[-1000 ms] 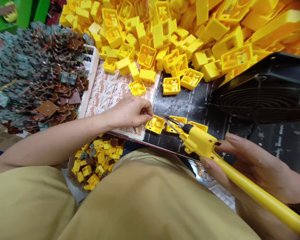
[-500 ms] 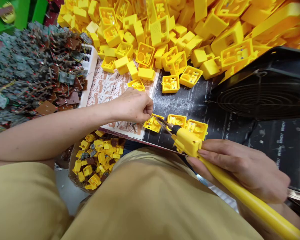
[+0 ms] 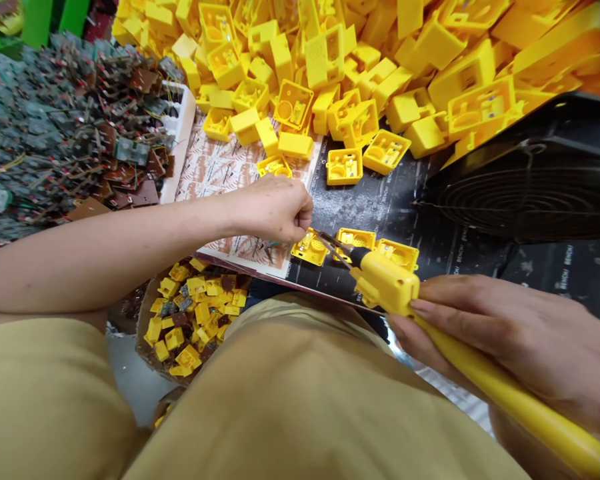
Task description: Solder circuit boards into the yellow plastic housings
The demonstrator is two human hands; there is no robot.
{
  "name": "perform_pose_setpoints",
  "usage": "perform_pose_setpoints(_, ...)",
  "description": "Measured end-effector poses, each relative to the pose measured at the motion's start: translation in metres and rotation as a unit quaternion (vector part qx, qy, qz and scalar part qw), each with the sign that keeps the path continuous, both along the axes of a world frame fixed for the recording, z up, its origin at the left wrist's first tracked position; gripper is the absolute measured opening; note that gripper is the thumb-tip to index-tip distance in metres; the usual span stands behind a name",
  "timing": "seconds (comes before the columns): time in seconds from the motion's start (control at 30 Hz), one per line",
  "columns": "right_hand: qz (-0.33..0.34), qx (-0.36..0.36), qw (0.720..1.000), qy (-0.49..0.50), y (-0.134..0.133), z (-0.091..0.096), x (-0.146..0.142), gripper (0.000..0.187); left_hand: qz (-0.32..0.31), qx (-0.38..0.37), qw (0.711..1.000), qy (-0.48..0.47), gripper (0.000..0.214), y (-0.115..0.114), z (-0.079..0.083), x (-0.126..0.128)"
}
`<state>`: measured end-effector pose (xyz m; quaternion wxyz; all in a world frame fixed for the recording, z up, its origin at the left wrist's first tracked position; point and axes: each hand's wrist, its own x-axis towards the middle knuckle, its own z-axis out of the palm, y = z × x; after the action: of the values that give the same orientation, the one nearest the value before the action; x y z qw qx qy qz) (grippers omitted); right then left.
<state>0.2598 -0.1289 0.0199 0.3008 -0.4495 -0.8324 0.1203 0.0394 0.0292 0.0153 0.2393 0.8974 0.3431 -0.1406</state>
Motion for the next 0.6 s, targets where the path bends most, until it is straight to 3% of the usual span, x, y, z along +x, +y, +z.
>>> perform_pose_setpoints(0.2,-0.034,-0.009,0.999,0.006,-0.001,0.000,-0.005,0.017,0.008,-0.003,1.000,0.023,0.009,0.001,0.000,0.001)
perform_pose_setpoints(0.3,-0.015,0.025,0.999,0.023,0.000,-0.006,-0.011,0.009,0.012,-0.007,1.000,0.027,0.008,0.000,0.000,0.003)
perform_pose_setpoints(0.4,0.004,0.063,0.998,0.030,0.004,-0.006,-0.007,0.015,0.014,-0.009,1.000,0.020,0.009,0.001,0.000,0.003)
perform_pose_setpoints(0.53,0.004,0.005,1.000,0.010,-0.001,0.003,0.007,0.010,0.005,-0.015,1.000,0.001,0.011,0.002,-0.001,0.001)
perform_pose_setpoints(0.6,-0.061,-0.042,0.997,0.035,-0.010,0.003,0.009,0.008,0.005,-0.018,1.000,-0.004,0.010,0.002,0.000,0.001)
